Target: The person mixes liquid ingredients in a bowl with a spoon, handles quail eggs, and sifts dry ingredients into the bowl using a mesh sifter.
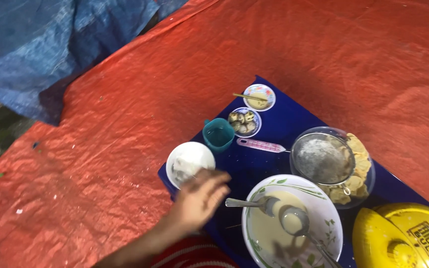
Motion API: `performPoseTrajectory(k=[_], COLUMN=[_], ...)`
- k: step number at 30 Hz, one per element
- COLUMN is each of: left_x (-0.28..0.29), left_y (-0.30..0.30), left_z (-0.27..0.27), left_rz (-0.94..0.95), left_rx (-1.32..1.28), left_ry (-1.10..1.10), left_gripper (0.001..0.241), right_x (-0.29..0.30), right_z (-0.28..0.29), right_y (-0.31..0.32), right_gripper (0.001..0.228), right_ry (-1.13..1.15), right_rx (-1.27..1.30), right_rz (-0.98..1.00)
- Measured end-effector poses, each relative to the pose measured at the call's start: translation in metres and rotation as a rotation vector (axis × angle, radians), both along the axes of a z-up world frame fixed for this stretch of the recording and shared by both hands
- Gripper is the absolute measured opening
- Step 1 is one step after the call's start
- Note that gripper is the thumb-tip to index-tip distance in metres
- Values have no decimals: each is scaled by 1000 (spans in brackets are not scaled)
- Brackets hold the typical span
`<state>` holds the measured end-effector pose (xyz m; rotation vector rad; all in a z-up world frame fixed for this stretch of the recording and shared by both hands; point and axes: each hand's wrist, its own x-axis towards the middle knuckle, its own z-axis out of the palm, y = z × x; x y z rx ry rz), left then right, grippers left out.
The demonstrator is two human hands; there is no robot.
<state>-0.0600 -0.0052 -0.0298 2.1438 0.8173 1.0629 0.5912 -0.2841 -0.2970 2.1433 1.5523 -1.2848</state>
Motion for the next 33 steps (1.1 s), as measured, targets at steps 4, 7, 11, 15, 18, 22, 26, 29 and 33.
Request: performPoseTrajectory(k=[4,7,11,15,18,22,26,29,33], left_x=[-43,-54,-40,-15,9,39,61,57,47], left_y=[20,14,-9,-19,-32,-40,-33,-21,-14], left_z=[10,24,11,4,-5,-1,4,26,33], left_rz=[298,190,-172,-336,-310,-245,-332,-410,-425], left_rx=[51,-132,-554,-667,-668,-561,-172,166,184], left_ry=[65,109,211,387,275,-42,-105,-104,-119], left_gripper=[24,22,67,92,72,27,17,13,13], right_x=[25,30,10,-200,-356,-383,-388,-392,-404], right_z=[-2,-18,-55,24,211,252,248,253,284], right_y=[19,13,-49,-22,20,35,43,39,48], right_gripper=[48,49,50,52,53,68,49,64,51], right_ry=[64,119,186,225,14,51,51,97,-12], right_rx=[49,94,141,186,1140,1333,1503,1407,1417], right_rz=[63,69,11,-55,-1021,-937,-852,-979,-895])
